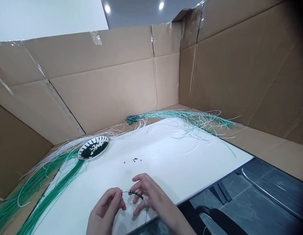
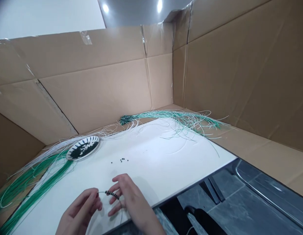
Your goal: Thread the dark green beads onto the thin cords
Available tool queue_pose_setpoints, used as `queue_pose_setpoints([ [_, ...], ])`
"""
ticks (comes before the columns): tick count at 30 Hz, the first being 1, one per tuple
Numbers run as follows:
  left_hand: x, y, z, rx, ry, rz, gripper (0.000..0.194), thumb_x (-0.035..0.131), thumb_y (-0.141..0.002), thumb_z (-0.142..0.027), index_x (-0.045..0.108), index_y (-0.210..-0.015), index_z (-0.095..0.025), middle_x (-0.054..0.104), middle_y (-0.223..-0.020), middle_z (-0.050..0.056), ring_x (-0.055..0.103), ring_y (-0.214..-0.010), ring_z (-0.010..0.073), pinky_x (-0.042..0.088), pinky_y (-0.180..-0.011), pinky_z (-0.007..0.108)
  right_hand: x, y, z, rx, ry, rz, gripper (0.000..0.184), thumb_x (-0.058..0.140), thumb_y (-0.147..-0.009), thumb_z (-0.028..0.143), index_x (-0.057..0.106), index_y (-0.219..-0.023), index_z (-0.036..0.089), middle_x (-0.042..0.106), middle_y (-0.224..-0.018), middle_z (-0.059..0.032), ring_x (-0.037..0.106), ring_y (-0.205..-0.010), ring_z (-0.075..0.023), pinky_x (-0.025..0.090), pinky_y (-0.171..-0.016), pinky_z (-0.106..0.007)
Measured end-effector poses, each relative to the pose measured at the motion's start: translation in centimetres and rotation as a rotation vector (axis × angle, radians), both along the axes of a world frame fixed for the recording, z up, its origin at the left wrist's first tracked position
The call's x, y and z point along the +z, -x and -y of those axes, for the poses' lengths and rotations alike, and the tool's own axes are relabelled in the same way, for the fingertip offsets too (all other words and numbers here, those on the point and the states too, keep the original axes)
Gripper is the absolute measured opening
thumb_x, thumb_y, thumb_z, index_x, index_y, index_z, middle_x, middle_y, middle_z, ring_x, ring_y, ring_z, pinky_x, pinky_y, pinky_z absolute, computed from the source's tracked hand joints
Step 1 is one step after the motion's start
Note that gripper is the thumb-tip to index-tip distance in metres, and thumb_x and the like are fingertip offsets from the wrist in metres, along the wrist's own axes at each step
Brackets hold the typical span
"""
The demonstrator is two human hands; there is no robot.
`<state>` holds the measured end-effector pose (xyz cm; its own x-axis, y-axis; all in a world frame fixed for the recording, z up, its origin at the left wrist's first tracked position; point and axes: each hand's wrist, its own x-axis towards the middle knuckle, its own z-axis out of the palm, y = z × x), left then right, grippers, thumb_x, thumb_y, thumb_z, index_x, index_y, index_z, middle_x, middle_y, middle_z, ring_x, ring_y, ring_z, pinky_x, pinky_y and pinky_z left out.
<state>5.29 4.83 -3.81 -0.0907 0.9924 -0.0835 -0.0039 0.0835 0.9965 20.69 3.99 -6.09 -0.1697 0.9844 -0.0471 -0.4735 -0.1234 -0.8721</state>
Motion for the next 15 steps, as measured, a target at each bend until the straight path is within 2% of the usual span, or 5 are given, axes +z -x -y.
queue_pose_setpoints([
  [3,0.0,-0.6,-0.4,0.002,-0.018,-0.036,0.044,0.085,-0.060,-0.064,0.074,-0.071,-0.023,0.062,-0.060,-0.004,0.056,-0.068,0.0170,0.045,-0.071,0.022,-0.5,-0.4,-0.4,0.056,0.035,-0.054,0.081,0.046,-0.075,0.091,0.050,-0.111,0.018,0.063,-0.092,-0.0071,0.063,-0.074,-0.0177,0.056,-0.057,-0.029],
  [5,0.5,-1.2,-0.4,-0.033,-0.049,-0.084,0.041,0.084,-0.063,-0.063,0.073,-0.067,-0.024,0.060,-0.058,-0.004,0.054,-0.068,0.0173,0.044,-0.070,0.022,-0.3,-0.8,-0.3,0.071,0.042,-0.045,0.076,0.045,-0.079,0.087,0.051,-0.111,0.018,0.065,-0.097,-0.0081,0.056,-0.057,-0.0103,0.038,-0.041,-0.018],
  [8,1.4,-2.3,-0.2,-0.114,-0.099,-0.145,0.038,0.082,-0.067,-0.061,0.069,-0.061,-0.025,0.058,-0.061,-0.003,0.053,-0.070,0.0187,0.044,-0.069,0.022,0.2,-1.6,0.1,0.016,0.023,0.021,0.055,0.046,-0.093,0.070,0.057,-0.106,0.018,0.065,-0.095,-0.0032,0.033,-0.044,-0.0016,0.017,-0.040,-0.017],
  [12,1.8,-2.7,-0.3,-0.243,-0.111,-0.185,0.033,0.079,-0.073,-0.053,0.069,-0.061,-0.025,0.058,-0.065,-0.003,0.052,-0.068,0.0183,0.045,-0.066,0.023,0.5,-2.4,0.6,-0.039,-0.048,0.128,0.038,0.056,-0.095,0.055,0.063,-0.093,0.019,0.047,-0.060,0.0078,0.029,-0.048,-0.0070,0.022,-0.046,-0.021],
  [15,1.4,-2.4,-0.6,-0.322,-0.143,-0.294,0.028,0.074,-0.078,-0.048,0.068,-0.064,-0.024,0.059,-0.068,-0.002,0.054,-0.069,0.0176,0.047,-0.066,0.023,0.6,-2.8,0.7,-0.091,-0.091,0.193,0.026,0.069,-0.089,0.045,0.066,-0.093,0.019,0.060,-0.080,0.0027,0.038,-0.056,-0.0083,0.028,-0.051,-0.022],
])
